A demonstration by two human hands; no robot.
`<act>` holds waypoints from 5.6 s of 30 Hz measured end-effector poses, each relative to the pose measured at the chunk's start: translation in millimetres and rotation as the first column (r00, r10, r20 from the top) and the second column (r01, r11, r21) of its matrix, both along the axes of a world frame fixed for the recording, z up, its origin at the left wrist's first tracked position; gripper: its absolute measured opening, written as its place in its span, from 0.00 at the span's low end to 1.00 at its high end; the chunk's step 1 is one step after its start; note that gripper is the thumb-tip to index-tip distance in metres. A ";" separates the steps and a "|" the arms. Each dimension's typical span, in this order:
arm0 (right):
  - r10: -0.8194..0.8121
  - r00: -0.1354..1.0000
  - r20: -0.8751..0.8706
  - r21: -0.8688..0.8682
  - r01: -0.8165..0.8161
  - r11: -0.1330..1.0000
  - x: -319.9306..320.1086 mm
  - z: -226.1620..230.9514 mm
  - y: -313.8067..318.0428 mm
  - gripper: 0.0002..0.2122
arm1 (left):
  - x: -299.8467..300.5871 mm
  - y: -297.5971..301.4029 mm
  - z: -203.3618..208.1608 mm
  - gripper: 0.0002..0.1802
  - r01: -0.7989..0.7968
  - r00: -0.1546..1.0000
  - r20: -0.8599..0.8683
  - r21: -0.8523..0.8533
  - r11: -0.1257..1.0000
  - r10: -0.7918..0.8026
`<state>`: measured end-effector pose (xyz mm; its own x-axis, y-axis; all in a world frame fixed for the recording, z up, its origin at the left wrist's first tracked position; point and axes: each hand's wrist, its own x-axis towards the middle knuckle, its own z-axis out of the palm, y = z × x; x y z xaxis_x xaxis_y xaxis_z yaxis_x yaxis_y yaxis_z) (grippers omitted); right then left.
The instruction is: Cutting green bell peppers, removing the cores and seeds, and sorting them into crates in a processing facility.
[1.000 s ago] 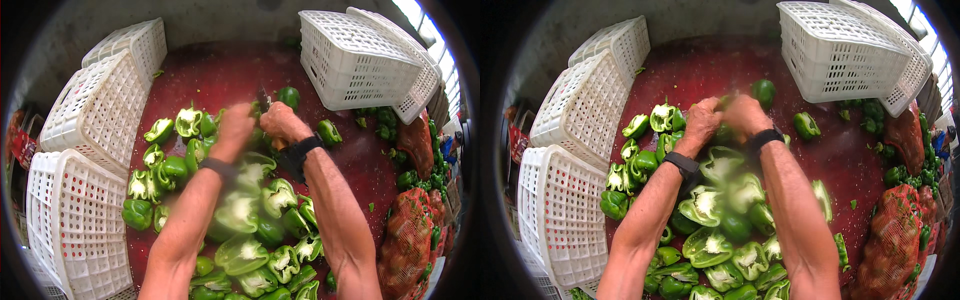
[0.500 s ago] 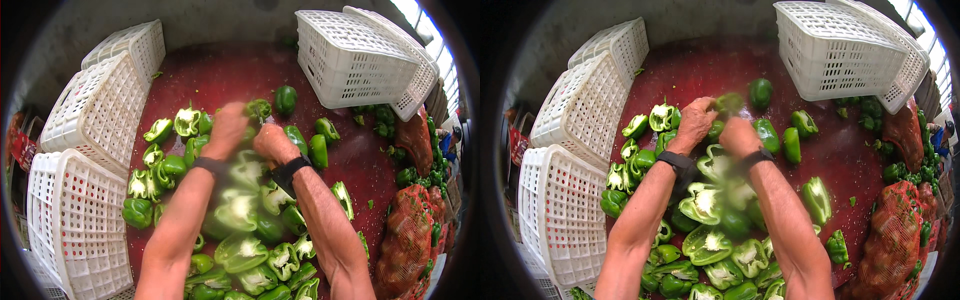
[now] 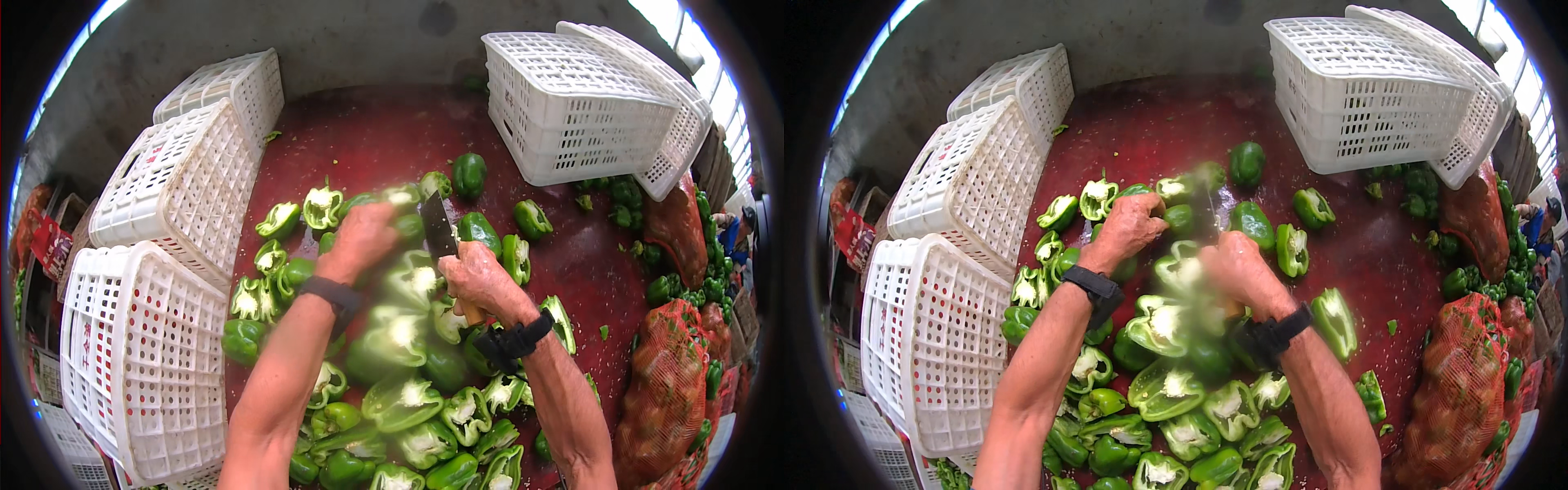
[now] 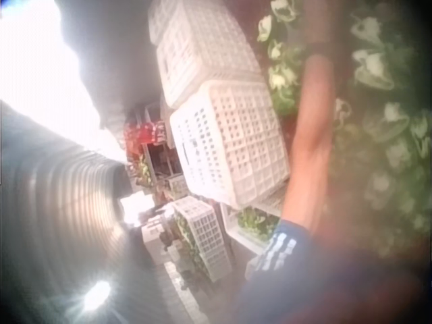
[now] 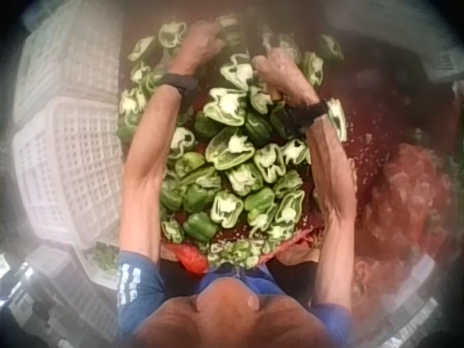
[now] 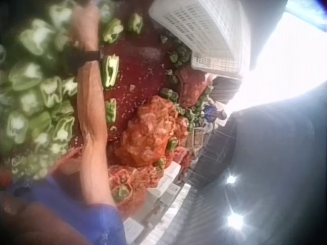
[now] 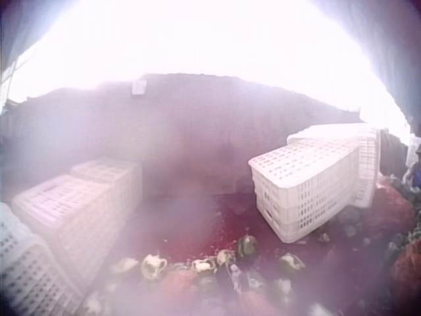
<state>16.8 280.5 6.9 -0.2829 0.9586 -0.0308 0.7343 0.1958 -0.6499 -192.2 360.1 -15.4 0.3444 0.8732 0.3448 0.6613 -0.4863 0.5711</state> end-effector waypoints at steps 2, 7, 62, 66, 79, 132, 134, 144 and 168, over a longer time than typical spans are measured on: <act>-0.022 0.987 -0.162 -0.013 0.020 1.000 -1.9 1.8 -3.1 0.10 | 7.8 -2.1 -4.1 0.11 -0.005 1.000 0.000 -0.039 0.999 0.005; -0.376 0.916 -0.138 -0.273 0.330 0.904 -19.0 21.7 -14.7 0.17 | 12.0 -11.1 -13.1 0.10 -0.068 0.987 0.143 -0.048 0.997 0.074; -0.257 0.966 -0.038 0.414 0.249 0.875 109.6 -27.5 149.4 0.06 | 38.9 12.8 -32.2 0.12 -0.050 0.978 0.195 -0.092 0.995 0.067; -0.157 0.278 0.948 0.276 -0.464 0.842 59.7 0.4 140.5 0.13 | 30.2 11.1 -34.3 0.11 -0.046 0.980 0.188 -0.069 0.997 0.058; 0.088 0.385 0.919 0.083 -0.406 0.910 59.1 64.9 150.2 0.11 | 10.9 14.2 -36.4 0.12 -0.035 0.967 0.244 -0.174 0.984 0.078; 0.019 0.620 0.784 0.152 -0.221 0.963 88.0 -18.3 115.1 0.14 | 9.3 18.2 -43.8 0.15 -0.051 0.974 0.207 -0.182 0.982 0.089; 0.034 0.668 0.743 0.180 -0.249 0.952 109.3 -25.0 118.7 0.13 | 15.4 19.3 -38.3 0.15 -0.027 0.971 0.228 -0.189 0.982 0.070; -0.365 0.922 -0.131 -0.358 0.300 0.884 57.6 82.9 31.6 0.11 | 9.8 24.9 -53.4 0.14 -0.022 0.978 0.201 -0.162 0.987 0.055; -0.698 0.640 0.322 0.446 0.547 0.708 223.2 32.9 -314.8 0.07 | -111.4 -430.1 274.2 0.18 0.190 0.935 0.343 -0.266 0.945 -0.092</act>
<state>240.1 -34.4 39.8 0.3601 0.8795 0.3111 0.9278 -0.3026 -0.2184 -303.6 -69.9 258.9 0.3848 0.9018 0.1965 0.3546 -0.3410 0.8706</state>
